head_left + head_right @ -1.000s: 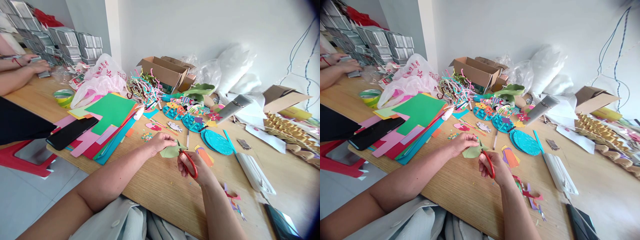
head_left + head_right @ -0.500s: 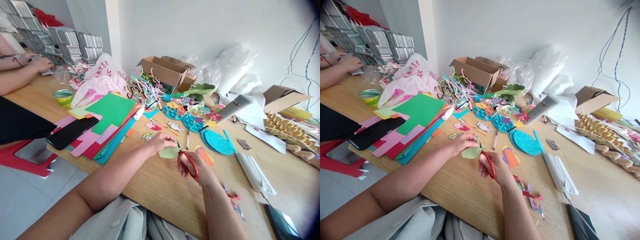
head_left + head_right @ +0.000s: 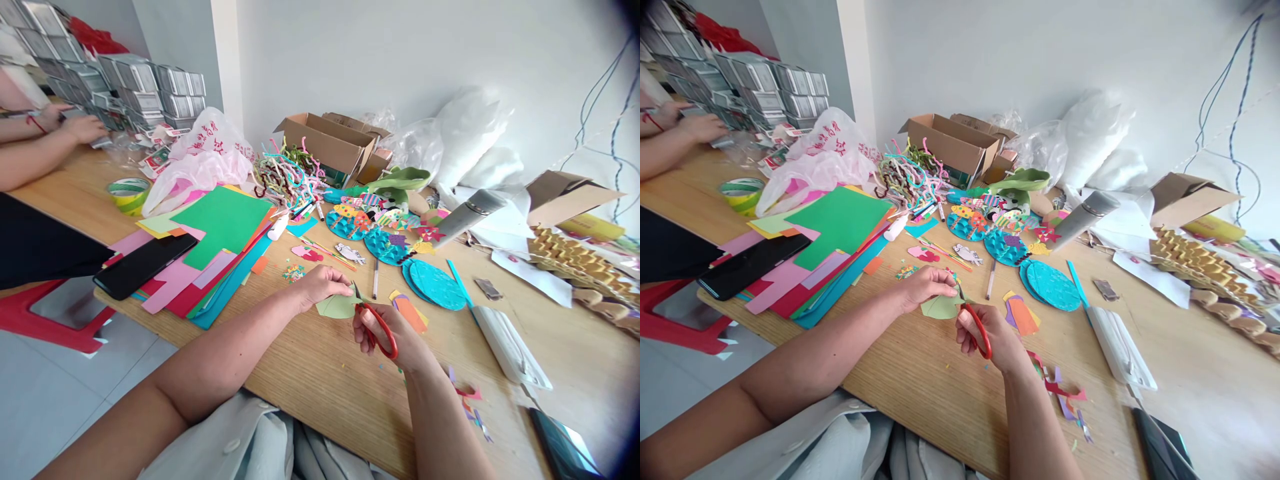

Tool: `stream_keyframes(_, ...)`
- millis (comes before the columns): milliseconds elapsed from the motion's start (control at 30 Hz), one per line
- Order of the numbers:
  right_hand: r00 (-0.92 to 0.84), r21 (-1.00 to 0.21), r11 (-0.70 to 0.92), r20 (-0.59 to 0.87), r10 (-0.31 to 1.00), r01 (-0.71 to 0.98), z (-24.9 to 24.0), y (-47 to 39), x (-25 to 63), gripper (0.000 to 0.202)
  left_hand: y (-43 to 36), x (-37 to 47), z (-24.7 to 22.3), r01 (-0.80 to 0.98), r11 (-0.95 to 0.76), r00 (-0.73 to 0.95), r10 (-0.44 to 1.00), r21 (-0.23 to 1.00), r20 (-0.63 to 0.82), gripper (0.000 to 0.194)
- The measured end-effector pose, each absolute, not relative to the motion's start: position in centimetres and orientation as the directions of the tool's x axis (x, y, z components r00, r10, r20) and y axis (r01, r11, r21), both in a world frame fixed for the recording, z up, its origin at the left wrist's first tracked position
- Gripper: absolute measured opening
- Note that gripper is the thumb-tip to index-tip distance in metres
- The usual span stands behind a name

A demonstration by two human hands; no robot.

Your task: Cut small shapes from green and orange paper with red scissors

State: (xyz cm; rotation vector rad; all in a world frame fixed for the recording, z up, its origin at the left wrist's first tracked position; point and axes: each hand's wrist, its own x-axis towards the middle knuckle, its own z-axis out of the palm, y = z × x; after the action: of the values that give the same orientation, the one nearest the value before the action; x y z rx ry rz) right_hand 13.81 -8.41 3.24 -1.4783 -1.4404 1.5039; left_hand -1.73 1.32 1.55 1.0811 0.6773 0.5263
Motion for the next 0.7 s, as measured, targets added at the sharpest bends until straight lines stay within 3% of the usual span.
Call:
stream_keyframes(300,-0.189,-0.905,-0.256,-0.332,0.924,0.34,3.48,-8.58,13.83,0.046,1.51,-1.83,1.23,-0.063,0.386,0.718,0.658,0.92,-0.226,0.017)
stream_keyframes(700,-0.154,-0.916,-0.276,-0.33,0.931,0.29,3.44,-8.53,13.76,0.045,1.51,-1.76,1.15,-0.079,0.375,0.72,0.663,0.924,-0.207,0.022)
